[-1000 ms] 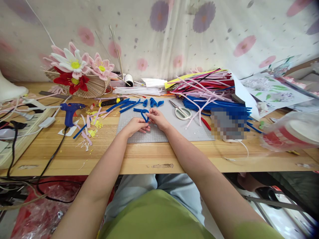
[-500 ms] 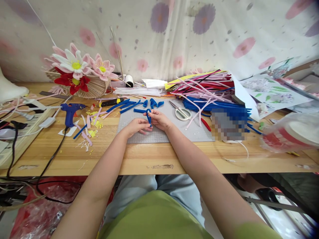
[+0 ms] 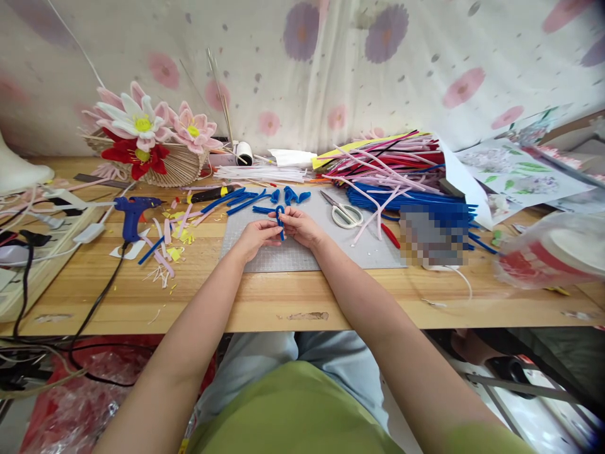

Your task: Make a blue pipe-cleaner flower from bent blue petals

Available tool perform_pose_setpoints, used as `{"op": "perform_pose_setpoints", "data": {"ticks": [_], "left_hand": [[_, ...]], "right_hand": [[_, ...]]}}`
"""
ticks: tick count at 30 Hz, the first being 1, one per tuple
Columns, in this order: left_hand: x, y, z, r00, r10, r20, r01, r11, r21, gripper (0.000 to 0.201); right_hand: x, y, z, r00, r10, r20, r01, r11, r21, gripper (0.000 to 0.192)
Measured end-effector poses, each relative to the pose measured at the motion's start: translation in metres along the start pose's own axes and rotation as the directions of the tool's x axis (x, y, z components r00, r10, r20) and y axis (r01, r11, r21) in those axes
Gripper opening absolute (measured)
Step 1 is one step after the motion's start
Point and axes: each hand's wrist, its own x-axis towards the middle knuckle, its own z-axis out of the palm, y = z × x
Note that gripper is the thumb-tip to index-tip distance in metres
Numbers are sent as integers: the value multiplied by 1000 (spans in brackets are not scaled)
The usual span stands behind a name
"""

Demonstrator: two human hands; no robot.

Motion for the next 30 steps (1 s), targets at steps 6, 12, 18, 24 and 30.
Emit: {"op": "perform_pose_setpoints", "data": {"ticks": [6,12,18,24,30], "left_hand": [[0,-1,1,1000,-2,1,2,999,-37,30],[1,-2,2,1000,-1,17,1,1000,-19,32],[-1,2,4,999,-24,30,24,1000,2,30],[-2,3,5,999,-29,16,28,998,50,31],[0,0,4,1000,-3,-20,5,996,89,35]], "right_hand": [[-1,0,1,1000,2,-3,-2,1000,-14,37],[-1,0,0,1000,6,-19,-6,1000,-15,38],[0,1,1,999,-27,-35,26,1000,-3,41],[1,2,1,999,-31,-37,30,1000,-7,40],[0,-1,0,998,-23,-55,23,1000,9,38]]}}
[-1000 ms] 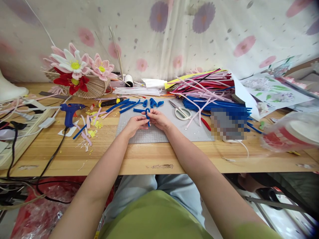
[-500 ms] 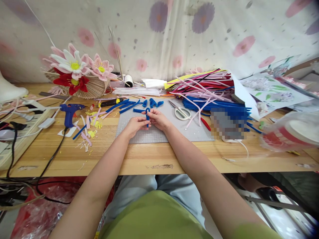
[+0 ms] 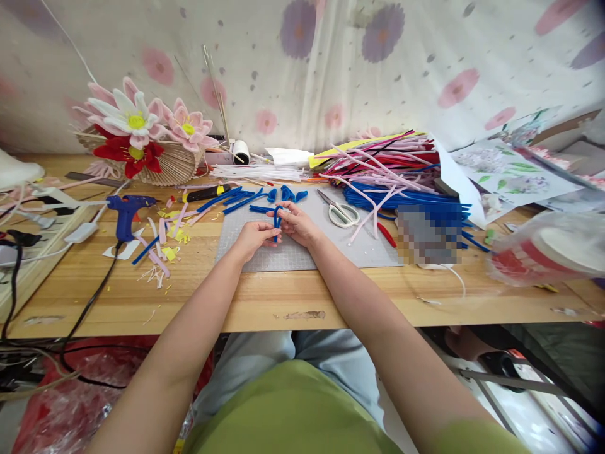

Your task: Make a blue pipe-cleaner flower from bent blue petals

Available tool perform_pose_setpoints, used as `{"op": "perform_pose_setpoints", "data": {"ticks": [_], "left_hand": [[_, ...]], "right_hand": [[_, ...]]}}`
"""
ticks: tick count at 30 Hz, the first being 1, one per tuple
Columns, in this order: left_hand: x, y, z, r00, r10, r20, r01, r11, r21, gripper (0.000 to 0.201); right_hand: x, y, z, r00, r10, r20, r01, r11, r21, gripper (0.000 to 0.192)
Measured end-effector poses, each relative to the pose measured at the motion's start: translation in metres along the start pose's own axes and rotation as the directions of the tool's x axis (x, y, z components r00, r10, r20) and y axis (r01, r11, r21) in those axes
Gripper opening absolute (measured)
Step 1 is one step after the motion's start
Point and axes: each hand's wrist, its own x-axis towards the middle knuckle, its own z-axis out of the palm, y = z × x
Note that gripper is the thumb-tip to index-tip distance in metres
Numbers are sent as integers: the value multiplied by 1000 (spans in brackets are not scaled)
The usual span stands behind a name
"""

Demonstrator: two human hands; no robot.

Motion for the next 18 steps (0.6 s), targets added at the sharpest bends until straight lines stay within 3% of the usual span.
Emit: {"op": "perform_pose_setpoints", "data": {"ticks": [4,18], "left_hand": [[-1,1,-2,998,-37,42,35,999,28,36],[1,-1,-1,993,-88,83,79,991,106,34]], "right_hand": [[2,1,-4,1000,22,11,-22,1000,-7,35],[5,-4,-2,981,112,-158,-97,990,100,14]]}}
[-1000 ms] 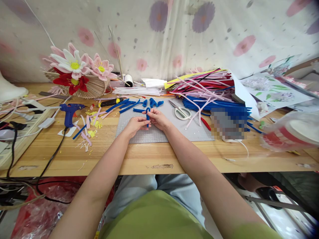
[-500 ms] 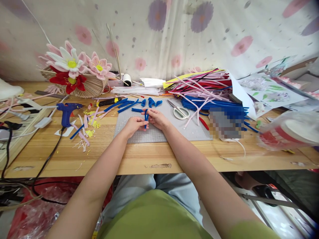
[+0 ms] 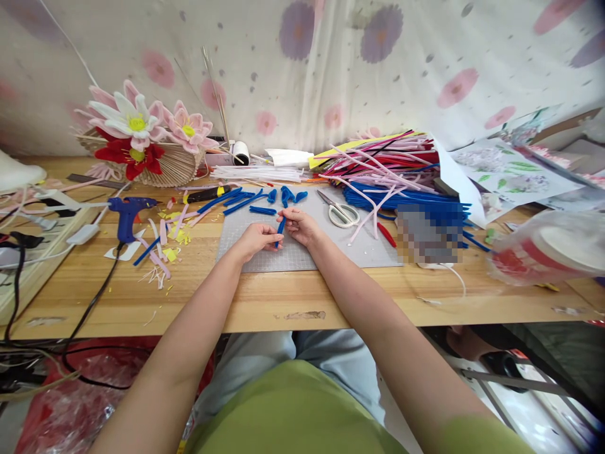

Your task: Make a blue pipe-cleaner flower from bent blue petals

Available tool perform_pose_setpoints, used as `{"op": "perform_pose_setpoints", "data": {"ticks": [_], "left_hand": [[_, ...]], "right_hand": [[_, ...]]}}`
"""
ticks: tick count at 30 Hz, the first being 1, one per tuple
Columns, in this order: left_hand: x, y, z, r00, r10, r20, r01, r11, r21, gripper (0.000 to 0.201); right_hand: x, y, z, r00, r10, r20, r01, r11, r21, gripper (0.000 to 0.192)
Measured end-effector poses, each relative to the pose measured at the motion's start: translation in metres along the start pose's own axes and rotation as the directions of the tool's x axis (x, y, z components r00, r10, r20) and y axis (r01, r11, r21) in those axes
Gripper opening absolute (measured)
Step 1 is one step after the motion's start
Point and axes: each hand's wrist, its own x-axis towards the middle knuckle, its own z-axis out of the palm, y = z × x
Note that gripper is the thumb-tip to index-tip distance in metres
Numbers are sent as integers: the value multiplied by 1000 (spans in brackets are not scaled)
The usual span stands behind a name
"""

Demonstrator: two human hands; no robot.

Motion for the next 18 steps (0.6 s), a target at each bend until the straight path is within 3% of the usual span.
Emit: {"op": "perform_pose_setpoints", "data": {"ticks": [5,12,18], "left_hand": [[-1,1,1,1000,1,8,-1,1000,8,36],[-3,2,-3,999,29,21,-28,999,-45,40],[-3,3,-1,1000,17,8,-17,998,-53,40]], "right_hand": [[-1,-1,4,1000,-10,-18,9,1000,-24,15],[2,5,-3,995,-70,68,76,994,-84,22],[3,4,-4,991,-131,34,134,982,-133,22]]}}
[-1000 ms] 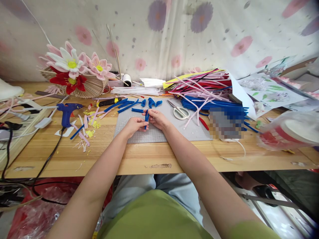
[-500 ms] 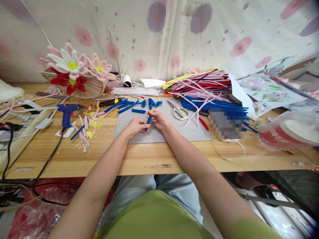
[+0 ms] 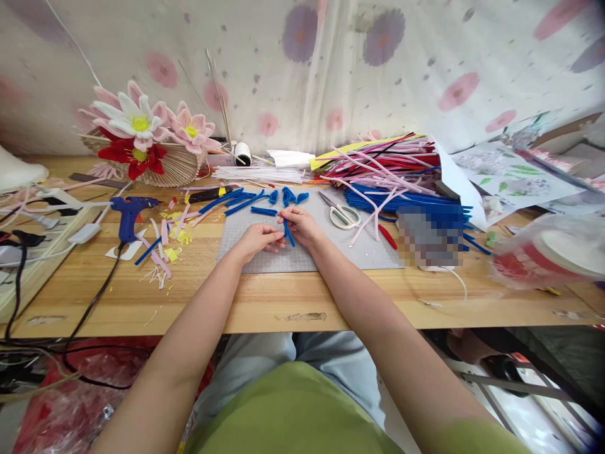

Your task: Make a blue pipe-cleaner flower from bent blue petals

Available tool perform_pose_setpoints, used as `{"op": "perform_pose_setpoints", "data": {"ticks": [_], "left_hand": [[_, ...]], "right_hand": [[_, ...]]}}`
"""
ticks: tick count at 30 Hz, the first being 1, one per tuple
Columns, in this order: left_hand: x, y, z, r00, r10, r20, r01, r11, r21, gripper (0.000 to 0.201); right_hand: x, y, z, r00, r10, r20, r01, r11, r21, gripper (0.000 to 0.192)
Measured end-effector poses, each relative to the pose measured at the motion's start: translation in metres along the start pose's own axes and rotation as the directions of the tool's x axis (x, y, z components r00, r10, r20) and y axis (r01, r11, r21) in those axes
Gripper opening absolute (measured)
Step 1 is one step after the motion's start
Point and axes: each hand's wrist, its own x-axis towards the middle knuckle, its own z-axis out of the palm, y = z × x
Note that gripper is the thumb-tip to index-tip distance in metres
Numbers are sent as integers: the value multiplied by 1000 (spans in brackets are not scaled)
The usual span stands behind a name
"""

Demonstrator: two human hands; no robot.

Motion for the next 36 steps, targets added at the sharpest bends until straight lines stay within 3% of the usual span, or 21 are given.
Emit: {"op": "perform_pose_setpoints", "data": {"ticks": [11,16,20,26,31,36], "left_hand": [[8,-4,8,998,34,-61,-34,999,5,29],[2,1,3,999,-35,4,35,999,7,26],[-2,3,-1,996,-62,56,62,998,7,24],[0,0,7,989,-29,-145,28,1000,-4,23],[3,-2,10,980,-21,-199,28,999,32,22],[3,-3,2,985,0,-173,0,1000,4,18]], "right_hand": [[-1,3,6,998,-51,-30,52,999,17,21],[-1,4,4,997,-48,-53,51,997,63,13],[-2,4,5,1000,19,21,-20,999,47,16],[-4,-1,7,995,72,72,-67,995,-71,45],[-2,5,5,1000,-15,-3,14,973,-230,37],[-1,1,0,998,-66,-17,59,965,-254,33]]}}
